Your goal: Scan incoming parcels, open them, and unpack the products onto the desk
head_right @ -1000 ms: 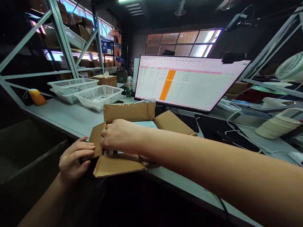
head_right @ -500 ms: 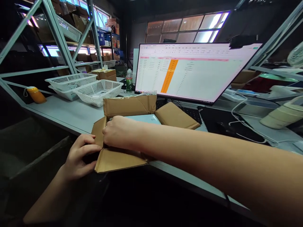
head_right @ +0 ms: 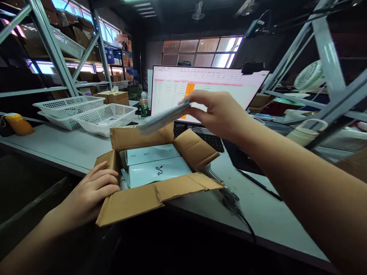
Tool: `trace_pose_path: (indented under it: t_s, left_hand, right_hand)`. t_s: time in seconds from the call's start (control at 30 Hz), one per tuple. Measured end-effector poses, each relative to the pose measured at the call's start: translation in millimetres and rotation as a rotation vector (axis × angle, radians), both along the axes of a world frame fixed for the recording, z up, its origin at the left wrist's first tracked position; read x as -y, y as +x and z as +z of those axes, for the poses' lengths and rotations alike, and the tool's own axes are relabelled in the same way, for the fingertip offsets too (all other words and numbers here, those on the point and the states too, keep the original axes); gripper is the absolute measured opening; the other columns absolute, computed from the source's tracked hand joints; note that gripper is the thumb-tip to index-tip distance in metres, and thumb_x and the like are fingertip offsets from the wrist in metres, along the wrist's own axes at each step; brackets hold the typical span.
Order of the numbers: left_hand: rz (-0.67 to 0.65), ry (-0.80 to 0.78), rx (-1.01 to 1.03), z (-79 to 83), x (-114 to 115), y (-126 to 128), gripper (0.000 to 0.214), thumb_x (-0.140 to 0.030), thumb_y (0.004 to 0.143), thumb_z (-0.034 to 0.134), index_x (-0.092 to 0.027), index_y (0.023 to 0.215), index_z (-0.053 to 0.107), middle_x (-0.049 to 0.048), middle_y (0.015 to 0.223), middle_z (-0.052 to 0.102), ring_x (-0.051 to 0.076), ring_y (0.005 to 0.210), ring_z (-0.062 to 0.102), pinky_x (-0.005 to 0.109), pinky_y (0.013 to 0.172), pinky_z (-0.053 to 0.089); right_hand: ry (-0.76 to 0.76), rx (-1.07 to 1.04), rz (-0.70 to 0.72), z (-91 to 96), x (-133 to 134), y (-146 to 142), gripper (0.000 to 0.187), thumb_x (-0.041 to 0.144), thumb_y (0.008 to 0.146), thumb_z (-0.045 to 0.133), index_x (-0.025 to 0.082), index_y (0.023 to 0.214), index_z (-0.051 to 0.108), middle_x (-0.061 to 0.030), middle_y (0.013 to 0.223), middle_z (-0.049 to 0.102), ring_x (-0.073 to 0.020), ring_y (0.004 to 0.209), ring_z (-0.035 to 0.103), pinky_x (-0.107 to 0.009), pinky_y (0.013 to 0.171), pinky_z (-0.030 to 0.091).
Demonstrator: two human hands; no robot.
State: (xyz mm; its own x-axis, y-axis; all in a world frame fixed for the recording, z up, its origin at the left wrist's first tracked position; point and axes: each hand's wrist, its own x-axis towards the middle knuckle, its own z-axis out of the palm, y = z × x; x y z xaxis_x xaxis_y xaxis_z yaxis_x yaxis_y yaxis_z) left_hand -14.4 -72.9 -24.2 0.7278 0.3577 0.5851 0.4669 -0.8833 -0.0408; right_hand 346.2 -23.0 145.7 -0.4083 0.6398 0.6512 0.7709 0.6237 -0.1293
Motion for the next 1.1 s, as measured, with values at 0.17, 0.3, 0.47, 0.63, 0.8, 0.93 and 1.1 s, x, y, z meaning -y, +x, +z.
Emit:
trace_pose_path:
  t_s: [0.17,0.3,0.47,0.63,0.8,0.93,1.1]
  left_hand:
    - [0.034,0.195,0.001,-8.5,23.8,-28.5,0.022,-0.009,0.094,0.050,-0.021,0.100,0.067,0.0039,0.094,0.069,0.022,0.112,0.064,0.044,0.126,0.025]
    - [0.145,0.320,-0.098,0.5,46.1,-40.9,0.027,-0.002,0.093,0.052,-0.023,0.096,0.069,0.0014,0.094,0.071,0.019,0.112,0.065,0.042,0.127,0.023]
    - [0.279,0.269,-0.157,10.1,52.3,-46.2,0.026,-0.006,0.097,0.048,-0.023,0.097,0.067,0.0010,0.094,0.071,0.020,0.112,0.065,0.041,0.123,0.025]
    - [0.395,0.159,-0.127,6.2,57.8,-74.8,0.023,-0.015,0.096,0.047,-0.026,0.106,0.064,0.0040,0.101,0.071,0.026,0.116,0.063,0.047,0.116,0.030]
    - [0.396,0.225,-0.119,5.9,48.7,-97.6,0.026,-0.032,0.088,0.054,-0.026,0.111,0.064,0.0102,0.106,0.070,0.037,0.112,0.063,0.058,0.113,0.030]
    - [0.382,0.320,-0.167,9.0,42.0,-92.8,0.025,-0.029,0.089,0.055,-0.022,0.111,0.064,0.0116,0.101,0.070,0.038,0.108,0.064,0.058,0.109,0.032]
    - [0.464,0.284,-0.162,7.9,45.3,-82.9,0.021,-0.014,0.094,0.052,-0.020,0.111,0.063,0.0097,0.102,0.070,0.033,0.114,0.063,0.054,0.109,0.033]
  right_hand:
    - [-0.094,-0.570,-0.105,-25.5,-9.8,39.3,0.019,0.034,0.087,0.066,0.025,0.104,0.065,-0.0022,0.106,0.071,-0.0201,0.094,0.064,-0.040,0.092,0.052]
    - [-0.162,-0.877,-0.104,-52.7,-13.2,35.6,0.014,0.037,0.086,0.068,0.033,0.098,0.063,0.0035,0.107,0.067,-0.0191,0.088,0.065,-0.039,0.079,0.055]
    - [-0.272,-1.099,0.056,-75.9,-30.6,29.5,0.016,0.037,0.086,0.065,0.037,0.102,0.063,0.0055,0.118,0.066,-0.0232,0.108,0.066,-0.040,0.079,0.056]
    - [0.063,-0.848,-0.141,-114.8,-52.2,38.1,0.016,0.033,0.085,0.052,0.028,0.100,0.057,-0.0068,0.112,0.068,-0.0257,0.100,0.067,-0.040,0.076,0.054]
    - [-0.101,0.015,-0.295,-167.8,-41.0,21.2,0.008,0.023,0.089,0.054,0.022,0.086,0.062,-0.0091,0.093,0.070,-0.0230,0.085,0.065,-0.033,0.070,0.045]
    - [-0.284,0.389,-0.229,-189.1,-33.7,-2.9,0.006,0.023,0.090,0.066,0.025,0.086,0.070,-0.0055,0.088,0.073,-0.0204,0.078,0.067,-0.030,0.060,0.039]
    - [-0.194,0.334,-0.321,-160.0,-26.0,-0.9,0.022,0.032,0.099,0.056,0.024,0.092,0.075,-0.0081,0.091,0.077,-0.0247,0.074,0.070,-0.032,0.055,0.038]
